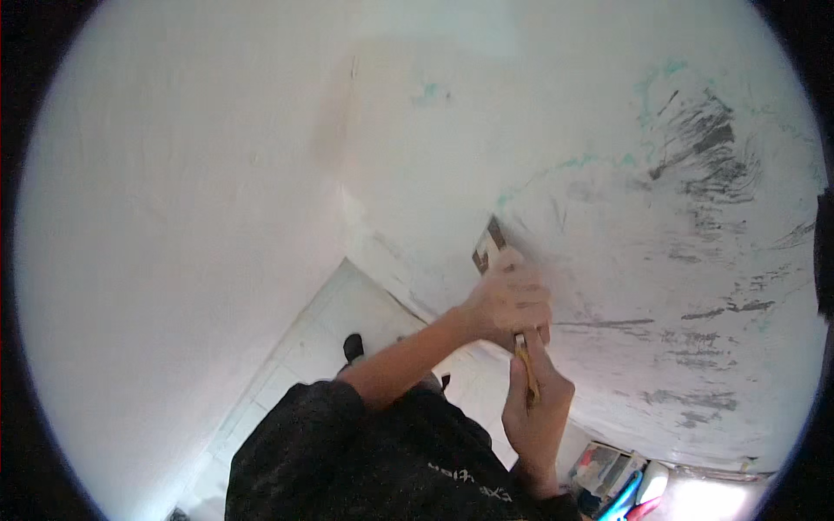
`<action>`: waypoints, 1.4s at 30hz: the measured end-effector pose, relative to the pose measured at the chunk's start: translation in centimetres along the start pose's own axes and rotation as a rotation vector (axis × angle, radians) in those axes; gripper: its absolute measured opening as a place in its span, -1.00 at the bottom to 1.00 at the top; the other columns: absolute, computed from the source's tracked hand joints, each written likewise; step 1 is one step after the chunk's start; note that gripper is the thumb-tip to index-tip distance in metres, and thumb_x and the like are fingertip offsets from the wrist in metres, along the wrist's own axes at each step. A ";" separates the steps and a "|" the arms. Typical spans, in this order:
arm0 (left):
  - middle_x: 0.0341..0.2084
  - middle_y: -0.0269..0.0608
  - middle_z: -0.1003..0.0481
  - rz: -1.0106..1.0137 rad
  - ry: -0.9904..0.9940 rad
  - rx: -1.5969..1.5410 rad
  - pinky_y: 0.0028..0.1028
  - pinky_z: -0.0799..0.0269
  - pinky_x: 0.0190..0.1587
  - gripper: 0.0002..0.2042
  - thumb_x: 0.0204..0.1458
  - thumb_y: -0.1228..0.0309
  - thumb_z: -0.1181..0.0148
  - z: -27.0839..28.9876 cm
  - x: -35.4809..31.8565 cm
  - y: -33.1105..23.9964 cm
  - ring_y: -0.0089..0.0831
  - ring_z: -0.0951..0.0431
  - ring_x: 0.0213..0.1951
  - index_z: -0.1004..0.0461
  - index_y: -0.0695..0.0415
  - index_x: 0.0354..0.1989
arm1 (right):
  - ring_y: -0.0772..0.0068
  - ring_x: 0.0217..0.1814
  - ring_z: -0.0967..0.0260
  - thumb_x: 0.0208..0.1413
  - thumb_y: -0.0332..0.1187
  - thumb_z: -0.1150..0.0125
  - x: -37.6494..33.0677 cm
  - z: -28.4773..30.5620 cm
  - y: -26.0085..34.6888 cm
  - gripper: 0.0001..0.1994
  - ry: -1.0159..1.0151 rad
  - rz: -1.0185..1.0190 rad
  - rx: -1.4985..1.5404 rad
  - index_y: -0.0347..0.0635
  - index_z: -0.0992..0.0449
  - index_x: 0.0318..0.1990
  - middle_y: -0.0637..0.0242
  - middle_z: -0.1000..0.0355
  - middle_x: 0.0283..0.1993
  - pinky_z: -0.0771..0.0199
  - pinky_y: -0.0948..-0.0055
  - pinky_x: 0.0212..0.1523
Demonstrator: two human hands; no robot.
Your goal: Scraping old paint or plaster off a wall using a putty knife.
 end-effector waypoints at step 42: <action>-0.54 -0.55 -0.33 -0.101 0.123 0.002 -0.34 -0.19 -0.21 -0.77 -0.44 0.25 -0.26 -1.6 0.9 0.0 -0.51 -0.38 -0.37 -0.33 -0.08 -0.59 | 0.52 -0.36 -0.37 0.20 -0.58 -0.01 0.7 0.5 -0.9 -0.54 0.029 -0.091 0.140 -0.34 -0.34 0.28 -0.06 -0.51 -0.34 -0.39 0.45 -0.31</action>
Point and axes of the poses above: each hand's wrist, its own x-axis towards the middle knuckle, its own z-axis out of the back of the hand, y = z × x, the point moved 10 cm from there along x, towards the middle knuckle
